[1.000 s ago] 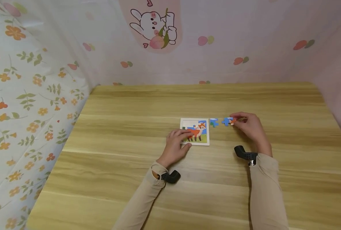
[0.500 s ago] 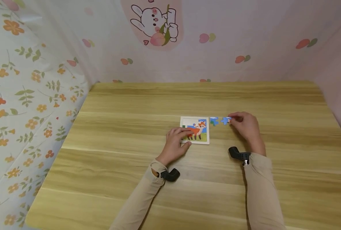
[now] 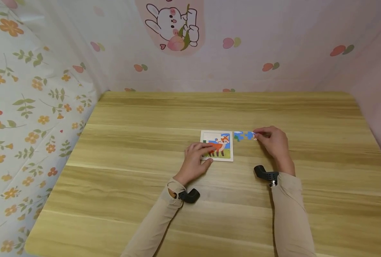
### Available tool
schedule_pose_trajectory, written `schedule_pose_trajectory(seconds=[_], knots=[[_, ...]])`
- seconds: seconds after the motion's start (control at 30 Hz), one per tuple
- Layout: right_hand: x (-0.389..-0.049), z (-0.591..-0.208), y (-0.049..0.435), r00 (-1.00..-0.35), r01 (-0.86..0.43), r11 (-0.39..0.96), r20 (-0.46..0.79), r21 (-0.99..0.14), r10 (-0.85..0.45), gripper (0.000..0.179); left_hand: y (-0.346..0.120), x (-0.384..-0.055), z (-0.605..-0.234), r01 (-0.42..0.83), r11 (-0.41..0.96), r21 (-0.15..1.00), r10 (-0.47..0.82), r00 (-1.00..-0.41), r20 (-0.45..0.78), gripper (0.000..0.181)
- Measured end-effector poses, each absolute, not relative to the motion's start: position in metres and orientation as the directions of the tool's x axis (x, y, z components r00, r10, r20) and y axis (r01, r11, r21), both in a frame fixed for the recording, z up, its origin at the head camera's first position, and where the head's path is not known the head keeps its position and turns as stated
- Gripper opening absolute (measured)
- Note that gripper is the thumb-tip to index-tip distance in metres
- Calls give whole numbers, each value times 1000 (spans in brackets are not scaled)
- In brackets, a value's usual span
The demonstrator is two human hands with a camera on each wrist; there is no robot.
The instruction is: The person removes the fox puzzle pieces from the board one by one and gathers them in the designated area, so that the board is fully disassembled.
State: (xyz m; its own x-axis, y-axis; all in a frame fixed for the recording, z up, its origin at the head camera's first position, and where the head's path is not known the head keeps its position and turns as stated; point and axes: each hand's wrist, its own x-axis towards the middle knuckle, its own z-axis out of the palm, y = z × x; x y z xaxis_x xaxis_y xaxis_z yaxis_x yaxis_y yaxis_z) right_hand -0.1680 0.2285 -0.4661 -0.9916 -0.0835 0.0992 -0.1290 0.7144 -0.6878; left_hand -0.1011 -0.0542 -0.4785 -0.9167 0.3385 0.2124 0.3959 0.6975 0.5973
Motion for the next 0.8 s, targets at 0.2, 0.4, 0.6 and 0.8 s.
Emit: schedule_pose_trajectory(seconds=[0.2, 0.4, 0.6, 0.8], knots=[[-166, -467, 228, -988, -131, 718, 146, -684, -41, 19, -51, -102, -478, 402, 696, 595, 346, -914, 213, 37], [-166, -467, 223, -990, -112, 723, 135, -682, -27, 19, -53, -100, -477, 398, 702, 590, 345, -915, 208, 37], [-167, -467, 222, -992, -99, 709, 124, -698, -16, 20, -54, -100, -480, 418, 698, 581, 356, -907, 225, 32], [-167, -467, 225, -992, -81, 718, 128, -691, 12, 21, -53, -100, -481, 429, 693, 579, 360, -902, 237, 31]])
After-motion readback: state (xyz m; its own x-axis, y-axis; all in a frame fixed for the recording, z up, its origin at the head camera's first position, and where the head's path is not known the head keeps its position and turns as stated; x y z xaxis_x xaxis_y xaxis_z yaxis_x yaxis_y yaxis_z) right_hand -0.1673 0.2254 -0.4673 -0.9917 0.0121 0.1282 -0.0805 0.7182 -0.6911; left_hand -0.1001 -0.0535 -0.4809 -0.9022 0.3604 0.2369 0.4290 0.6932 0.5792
